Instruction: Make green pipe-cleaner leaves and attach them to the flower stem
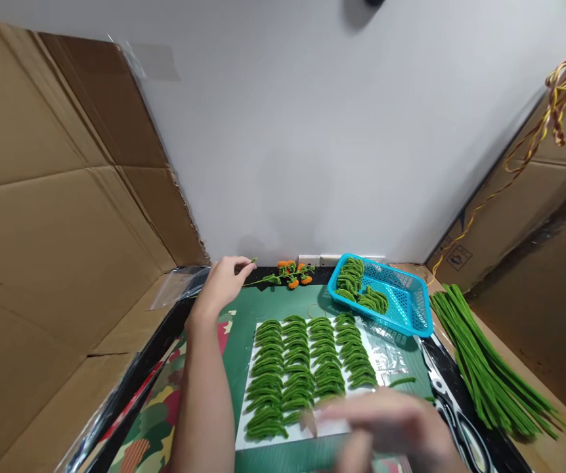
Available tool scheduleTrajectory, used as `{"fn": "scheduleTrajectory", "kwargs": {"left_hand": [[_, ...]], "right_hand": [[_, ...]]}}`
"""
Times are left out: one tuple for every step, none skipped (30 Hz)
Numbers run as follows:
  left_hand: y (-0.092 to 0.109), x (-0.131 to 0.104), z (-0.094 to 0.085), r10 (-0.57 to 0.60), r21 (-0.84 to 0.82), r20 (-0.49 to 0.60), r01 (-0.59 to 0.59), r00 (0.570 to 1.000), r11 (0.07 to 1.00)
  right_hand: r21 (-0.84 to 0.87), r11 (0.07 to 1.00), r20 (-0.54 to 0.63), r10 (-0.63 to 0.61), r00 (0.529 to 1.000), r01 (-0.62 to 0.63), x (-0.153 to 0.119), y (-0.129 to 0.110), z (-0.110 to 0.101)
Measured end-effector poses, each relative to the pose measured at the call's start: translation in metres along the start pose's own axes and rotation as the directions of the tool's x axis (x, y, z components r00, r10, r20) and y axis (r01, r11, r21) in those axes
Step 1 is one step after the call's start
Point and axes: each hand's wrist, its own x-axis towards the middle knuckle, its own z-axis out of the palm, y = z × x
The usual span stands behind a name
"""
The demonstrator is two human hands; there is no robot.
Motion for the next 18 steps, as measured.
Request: {"fn": "scheduleTrajectory", "kwargs": {"left_hand": [[0.002, -0.001, -0.003, 0.004, 0.003, -0.007, -0.004, 1.000, 1.000], [0.004, -0.003, -0.006, 0.008, 0.004, -0.009, -0.008, 1.000, 1.000], [0.005, -0.004, -0.008, 0.013, 0.006, -0.007, -0.013, 1.000, 1.000], [0.006, -0.006, -0.009, 0.017, 0.001, -0.001, -0.017, 1.000, 1.000], [0.006, -0.007, -0.010, 0.018, -0.015, 0.008, -0.018, 1.000, 1.000], [0.006, -0.008, -0.011, 0.016, -0.041, 0.017, -0.015, 1.000, 0.999], [0.007, -0.009, -0.012, 0.011, -0.075, 0.022, -0.010, 1.000, 0.997], [0.008, -0.010, -0.012, 0.006, -0.109, 0.025, -0.003, 1.000, 0.994], [0.010, -0.011, -0.013, 0.000, -0.142, 0.025, 0.003, 1.000, 0.990], [0.012, -0.012, -0.013, -0.004, -0.168, 0.024, 0.008, 1.000, 0.986], [0.016, -0.013, -0.013, -0.004, -0.189, 0.027, 0.009, 1.000, 0.982], [0.020, -0.014, -0.012, 0.002, -0.217, 0.037, 0.007, 0.999, 0.976], [0.025, -0.015, -0.011, 0.014, -0.257, 0.054, 0.000, 0.998, 0.966], [0.030, -0.016, -0.009, 0.032, -0.306, 0.072, -0.009, 0.997, 0.952], [0.036, -0.017, -0.007, 0.057, -0.358, 0.086, -0.023, 0.995, 0.933], [0.042, -0.018, -0.005, 0.085, -0.406, 0.097, -0.039, 0.992, 0.913], [0.049, -0.019, -0.003, 0.108, -0.438, 0.112, -0.049, 0.988, 0.898], [0.055, -0.021, 0.000, 0.133, -0.458, 0.123, -0.063, 0.983, 0.887]], "right_hand": [[-0.052, 0.998, 0.007, -0.037, 0.999, 0.037, 0.015, 0.001, 0.007], [-0.140, 0.987, -0.030, -0.079, 0.996, 0.074, 0.029, 0.000, 0.010], [-0.251, 0.963, -0.110, -0.123, 0.986, 0.092, 0.042, -0.003, 0.009], [-0.363, 0.927, -0.204, -0.179, 0.963, 0.095, 0.052, -0.008, 0.004], [-0.451, 0.889, -0.302, -0.233, 0.924, 0.077, 0.060, -0.014, -0.004], [-0.500, 0.864, -0.384, -0.275, 0.881, 0.052, 0.066, -0.021, -0.014], [-0.509, 0.860, -0.437, -0.296, 0.849, 0.038, 0.069, -0.029, -0.025], [-0.469, 0.882, -0.474, -0.290, 0.831, 0.039, 0.071, -0.038, -0.036], [-0.434, 0.897, -0.447, -0.291, 0.846, 0.079, 0.072, -0.048, -0.045], [-0.419, 0.899, -0.418, -0.312, 0.853, 0.124, 0.072, -0.057, -0.052], [-0.423, 0.893, -0.392, -0.336, 0.856, 0.157, 0.073, -0.066, -0.056], [-0.431, 0.886, -0.362, -0.346, 0.866, 0.174, 0.073, -0.074, -0.058], [-0.439, 0.880, -0.336, -0.349, 0.875, 0.182, 0.074, -0.081, -0.058], [-0.441, 0.877, -0.317, -0.354, 0.880, 0.194, 0.075, -0.086, -0.056], [-0.434, 0.876, -0.297, -0.358, 0.885, 0.209, 0.077, -0.090, -0.053], [-0.420, 0.878, -0.275, -0.366, 0.889, 0.231, 0.079, -0.093, -0.050], [-0.403, 0.879, -0.248, -0.372, 0.894, 0.254, 0.081, -0.095, -0.046], [-0.389, 0.881, -0.213, -0.372, 0.903, 0.271, 0.084, -0.095, -0.041]]}}
